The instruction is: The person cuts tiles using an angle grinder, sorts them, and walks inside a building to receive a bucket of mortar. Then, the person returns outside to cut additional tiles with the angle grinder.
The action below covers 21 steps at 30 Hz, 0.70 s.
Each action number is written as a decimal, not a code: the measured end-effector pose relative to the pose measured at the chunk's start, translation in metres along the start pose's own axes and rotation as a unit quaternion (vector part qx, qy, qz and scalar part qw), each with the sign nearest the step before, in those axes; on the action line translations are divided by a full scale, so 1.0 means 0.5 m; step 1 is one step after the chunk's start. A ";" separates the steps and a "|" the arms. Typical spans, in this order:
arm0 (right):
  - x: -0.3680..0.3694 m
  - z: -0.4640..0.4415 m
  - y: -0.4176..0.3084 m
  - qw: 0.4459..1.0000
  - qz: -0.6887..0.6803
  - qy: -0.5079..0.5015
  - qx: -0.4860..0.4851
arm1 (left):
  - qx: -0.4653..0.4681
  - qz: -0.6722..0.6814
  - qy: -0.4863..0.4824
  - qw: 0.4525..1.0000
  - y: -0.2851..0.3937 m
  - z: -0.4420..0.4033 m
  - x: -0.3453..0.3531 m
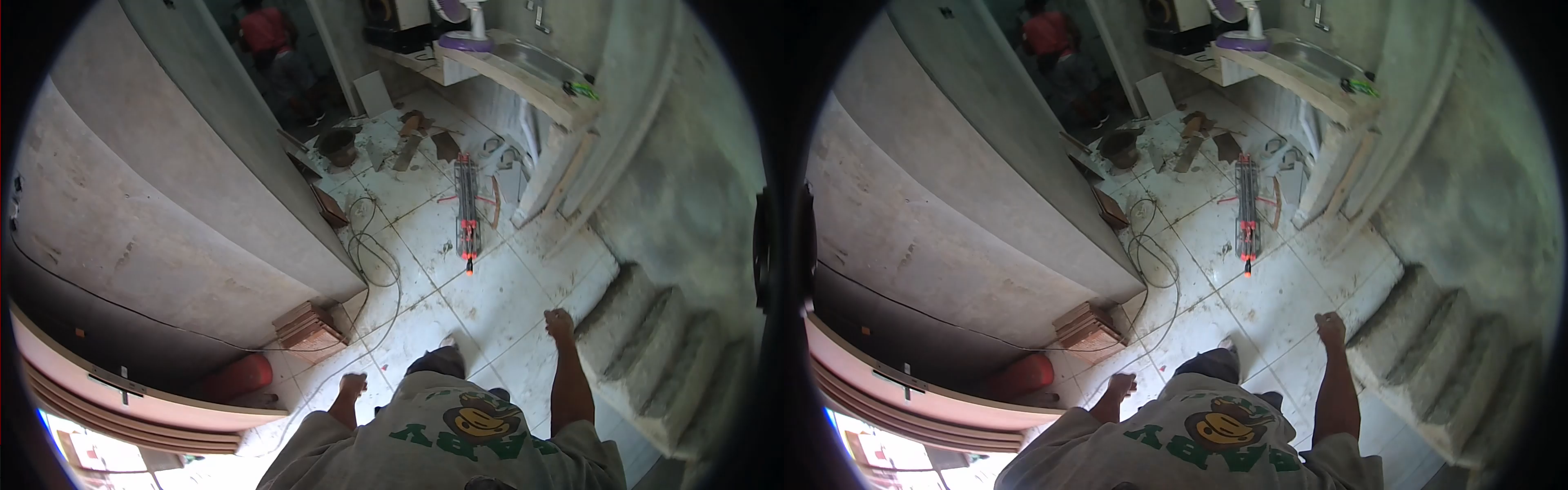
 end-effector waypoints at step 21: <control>0.051 -0.756 -0.218 0.932 0.133 -0.335 -0.038 | -0.055 0.307 0.280 0.908 0.546 0.005 0.117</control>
Point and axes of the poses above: each hand's wrist, its own z-axis away from the middle knuckle, its own x-axis out of the palm, y = z × x, the point moved 3 cm from there along -z, towards the middle knuckle, and after that the axes turned 6 degrees about -y, right-handed, at the moved point
